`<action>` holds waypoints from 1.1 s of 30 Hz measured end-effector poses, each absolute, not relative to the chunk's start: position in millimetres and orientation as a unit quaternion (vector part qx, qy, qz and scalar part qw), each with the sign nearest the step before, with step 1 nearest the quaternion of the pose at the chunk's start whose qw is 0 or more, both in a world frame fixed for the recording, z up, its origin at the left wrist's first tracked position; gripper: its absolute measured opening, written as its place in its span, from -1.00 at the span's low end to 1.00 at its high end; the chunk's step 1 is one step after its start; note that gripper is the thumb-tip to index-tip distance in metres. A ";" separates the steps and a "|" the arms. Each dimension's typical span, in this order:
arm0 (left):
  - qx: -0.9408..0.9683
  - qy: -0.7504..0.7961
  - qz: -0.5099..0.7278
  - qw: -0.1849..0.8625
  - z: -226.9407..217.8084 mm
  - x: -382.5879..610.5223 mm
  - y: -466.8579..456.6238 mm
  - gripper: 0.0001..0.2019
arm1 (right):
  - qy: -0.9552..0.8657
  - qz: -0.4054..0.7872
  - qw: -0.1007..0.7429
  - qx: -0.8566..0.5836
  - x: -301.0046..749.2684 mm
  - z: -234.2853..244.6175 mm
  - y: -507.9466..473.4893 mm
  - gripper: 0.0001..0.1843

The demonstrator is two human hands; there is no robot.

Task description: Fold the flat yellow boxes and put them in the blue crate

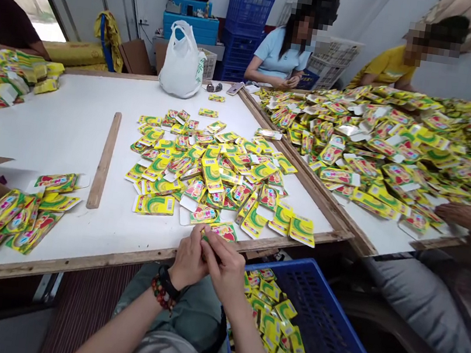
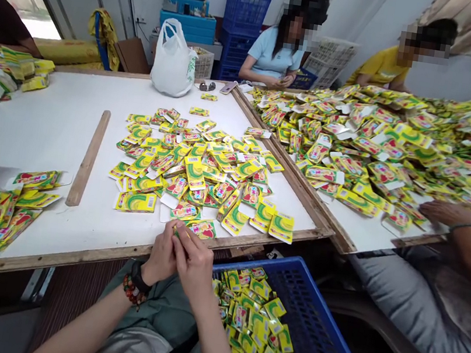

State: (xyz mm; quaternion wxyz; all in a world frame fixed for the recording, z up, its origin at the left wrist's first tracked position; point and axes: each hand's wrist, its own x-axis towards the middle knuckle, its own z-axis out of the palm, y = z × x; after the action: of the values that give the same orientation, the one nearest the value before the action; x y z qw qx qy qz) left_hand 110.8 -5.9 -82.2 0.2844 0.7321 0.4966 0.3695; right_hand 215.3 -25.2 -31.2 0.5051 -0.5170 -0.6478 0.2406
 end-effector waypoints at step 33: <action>0.714 0.456 0.498 0.184 -44.5 47.3 6.7 -0.50 | -0.513 0.568 0.514 -0.388 202.5 -27.6 14.3 -0.66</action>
State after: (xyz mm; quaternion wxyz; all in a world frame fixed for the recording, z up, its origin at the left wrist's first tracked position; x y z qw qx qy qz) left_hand 47.3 6.7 -44.5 0.1839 0.7140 0.4562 0.4983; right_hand 202.5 14.3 -27.6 0.5143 -0.3880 -0.5127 0.5676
